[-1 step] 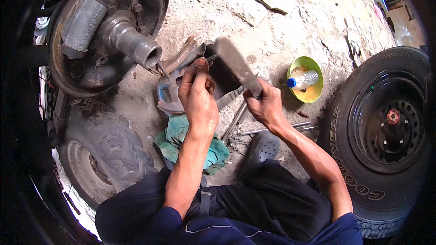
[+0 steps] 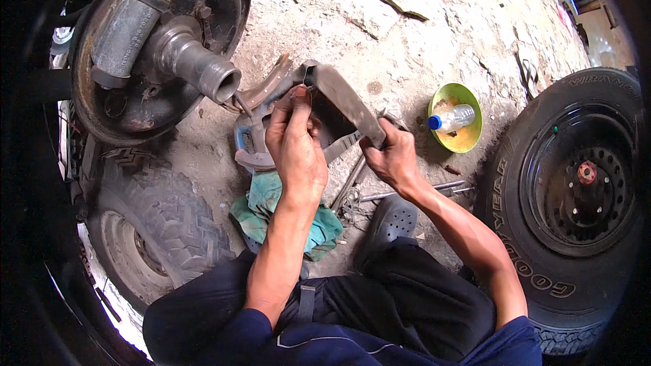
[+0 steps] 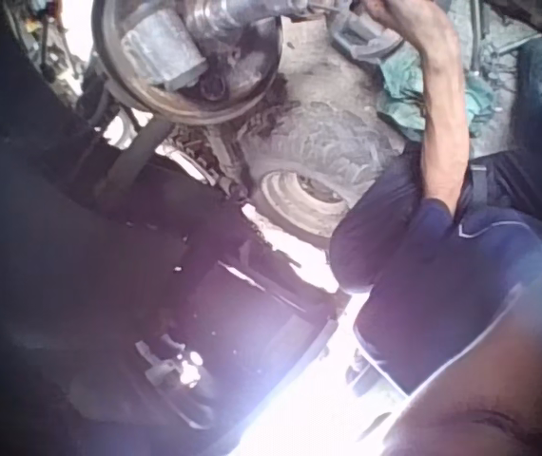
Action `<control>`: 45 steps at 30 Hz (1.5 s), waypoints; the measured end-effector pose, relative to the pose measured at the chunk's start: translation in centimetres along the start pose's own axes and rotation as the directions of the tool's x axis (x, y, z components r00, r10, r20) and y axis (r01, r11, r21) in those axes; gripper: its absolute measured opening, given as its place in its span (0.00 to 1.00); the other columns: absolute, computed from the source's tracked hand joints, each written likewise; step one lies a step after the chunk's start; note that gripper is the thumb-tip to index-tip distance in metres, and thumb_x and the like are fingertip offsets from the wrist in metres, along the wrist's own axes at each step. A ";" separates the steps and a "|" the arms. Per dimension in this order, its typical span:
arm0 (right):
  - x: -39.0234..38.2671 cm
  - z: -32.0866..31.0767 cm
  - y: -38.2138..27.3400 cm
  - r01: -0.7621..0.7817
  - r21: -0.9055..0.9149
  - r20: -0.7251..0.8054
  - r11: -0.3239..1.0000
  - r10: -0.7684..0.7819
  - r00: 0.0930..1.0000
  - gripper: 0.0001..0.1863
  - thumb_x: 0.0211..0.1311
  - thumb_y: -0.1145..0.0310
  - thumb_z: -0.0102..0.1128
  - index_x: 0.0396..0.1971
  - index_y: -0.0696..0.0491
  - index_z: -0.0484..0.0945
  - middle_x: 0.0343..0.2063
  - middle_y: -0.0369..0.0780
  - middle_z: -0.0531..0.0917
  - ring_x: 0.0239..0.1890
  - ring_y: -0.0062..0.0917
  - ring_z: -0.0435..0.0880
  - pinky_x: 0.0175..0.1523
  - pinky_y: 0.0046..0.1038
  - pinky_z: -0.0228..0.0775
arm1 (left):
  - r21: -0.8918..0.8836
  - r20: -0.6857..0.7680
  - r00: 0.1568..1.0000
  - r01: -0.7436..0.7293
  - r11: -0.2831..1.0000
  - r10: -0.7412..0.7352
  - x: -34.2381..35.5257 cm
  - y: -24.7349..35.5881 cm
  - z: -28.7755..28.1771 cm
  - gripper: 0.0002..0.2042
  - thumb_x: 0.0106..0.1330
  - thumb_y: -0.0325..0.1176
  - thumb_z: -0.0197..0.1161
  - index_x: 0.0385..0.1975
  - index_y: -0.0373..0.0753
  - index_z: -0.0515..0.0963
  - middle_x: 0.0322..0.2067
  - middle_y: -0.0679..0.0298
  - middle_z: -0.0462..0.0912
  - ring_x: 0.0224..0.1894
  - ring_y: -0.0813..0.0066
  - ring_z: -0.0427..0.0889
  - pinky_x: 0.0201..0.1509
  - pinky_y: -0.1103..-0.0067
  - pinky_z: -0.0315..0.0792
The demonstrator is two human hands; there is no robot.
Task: The person cleans a mechanical part with a wire brush and a cloth, then applies a dark substance to it before installing it into a vehicle's brake assembly.
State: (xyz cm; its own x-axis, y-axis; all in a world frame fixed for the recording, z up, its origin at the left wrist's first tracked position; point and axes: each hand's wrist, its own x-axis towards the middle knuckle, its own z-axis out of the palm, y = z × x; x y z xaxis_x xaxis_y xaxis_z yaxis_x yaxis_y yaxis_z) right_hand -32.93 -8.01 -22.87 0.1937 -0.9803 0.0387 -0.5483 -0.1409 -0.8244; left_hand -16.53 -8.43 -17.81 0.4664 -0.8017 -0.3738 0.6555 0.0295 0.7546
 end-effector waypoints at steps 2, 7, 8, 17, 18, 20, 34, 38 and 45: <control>-0.5 0.4 0.8 -0.067 0.015 -0.035 0.998 0.067 0.997 0.09 0.44 0.72 0.61 0.25 0.58 0.71 0.15 0.50 0.73 0.16 0.38 0.76 0.26 0.35 0.68 | 0.002 0.006 0.999 -0.051 0.999 0.051 0.2 0.1 0.6 0.07 0.63 0.32 0.65 0.36 0.37 0.80 0.28 0.74 0.78 0.25 0.90 0.64 0.28 0.87 0.58; 0.4 -0.1 -1.0 -0.030 0.015 -0.077 0.999 0.031 0.997 0.09 0.45 0.71 0.60 0.26 0.58 0.72 0.15 0.50 0.74 0.17 0.41 0.78 0.26 0.36 0.68 | 0.065 0.038 0.992 -0.122 0.990 0.119 1.0 -0.4 -0.5 0.06 0.64 0.31 0.64 0.37 0.37 0.80 0.28 0.74 0.78 0.26 0.90 0.66 0.29 0.88 0.60; 0.6 0.1 -1.4 -0.016 0.011 -0.080 1.000 0.017 0.997 0.09 0.46 0.71 0.60 0.26 0.58 0.73 0.15 0.50 0.74 0.18 0.42 0.78 0.26 0.36 0.68 | 0.062 0.030 0.989 -0.150 0.987 0.148 0.8 -0.3 -0.1 0.06 0.64 0.31 0.64 0.37 0.37 0.80 0.28 0.74 0.78 0.26 0.90 0.67 0.29 0.88 0.61; 0.0 -0.4 0.8 -0.175 0.246 -0.093 0.953 0.203 0.975 0.14 0.55 0.64 0.65 0.28 0.60 0.77 0.15 0.36 0.73 0.21 0.16 0.66 0.27 0.26 0.64 | 0.081 0.186 0.964 -0.209 0.975 0.191 0.1 0.6 0.5 0.08 0.65 0.28 0.62 0.42 0.35 0.79 0.33 0.70 0.80 0.29 0.87 0.71 0.33 0.87 0.66; 0.7 -0.7 0.4 -0.259 0.351 -0.042 0.900 0.292 0.956 0.13 0.56 0.64 0.66 0.30 0.60 0.78 0.15 0.32 0.74 0.20 0.15 0.68 0.25 0.24 0.63 | 0.069 0.224 0.955 -0.212 0.975 0.192 -0.1 0.4 0.6 0.08 0.65 0.28 0.61 0.42 0.36 0.79 0.33 0.70 0.80 0.30 0.86 0.72 0.34 0.86 0.67; 2.1 -1.9 -2.7 -0.274 0.607 0.056 0.746 0.304 0.951 0.12 0.57 0.65 0.67 0.33 0.58 0.79 0.15 0.31 0.74 0.17 0.13 0.70 0.21 0.21 0.62 | 0.077 0.279 0.941 -0.218 0.973 0.189 -0.4 0.3 0.8 0.09 0.66 0.28 0.61 0.44 0.36 0.79 0.35 0.69 0.80 0.33 0.84 0.74 0.36 0.84 0.69; 4.4 -4.6 -6.6 -0.242 0.753 0.127 0.613 0.225 0.966 0.13 0.55 0.68 0.69 0.36 0.57 0.77 0.20 0.34 0.78 0.15 0.13 0.70 0.18 0.18 0.58 | 0.150 0.393 0.919 -0.016 0.989 -0.045 -1.9 0.7 2.0 0.09 0.66 0.28 0.61 0.42 0.31 0.78 0.35 0.64 0.82 0.35 0.83 0.79 0.41 0.85 0.75; 4.3 -4.6 -6.0 -0.166 0.643 0.041 0.748 0.182 0.982 0.11 0.56 0.69 0.68 0.36 0.56 0.79 0.22 0.31 0.79 0.18 0.13 0.71 0.22 0.18 0.62 | 0.163 0.392 0.915 0.026 0.986 -0.089 -1.4 0.9 1.4 0.09 0.65 0.28 0.62 0.41 0.31 0.79 0.33 0.64 0.82 0.33 0.82 0.79 0.41 0.84 0.75; 2.3 -4.3 -2.6 0.072 0.048 -0.019 0.996 -0.071 0.997 0.11 0.49 0.67 0.67 0.30 0.58 0.80 0.15 0.46 0.77 0.17 0.24 0.76 0.26 0.28 0.68 | 0.173 0.361 0.908 -0.289 0.941 0.213 -0.6 1.0 1.0 0.08 0.64 0.25 0.62 0.41 0.32 0.80 0.31 0.65 0.82 0.32 0.83 0.78 0.39 0.86 0.72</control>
State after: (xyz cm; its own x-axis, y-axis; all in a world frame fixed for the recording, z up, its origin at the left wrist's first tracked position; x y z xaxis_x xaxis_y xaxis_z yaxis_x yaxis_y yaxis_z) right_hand -34.58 -10.45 -18.25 0.2164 -0.9703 0.1078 -0.4933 -0.2039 -0.8456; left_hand -16.75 -8.52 -16.32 0.3485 -0.9372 0.0159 0.3795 0.1566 0.9118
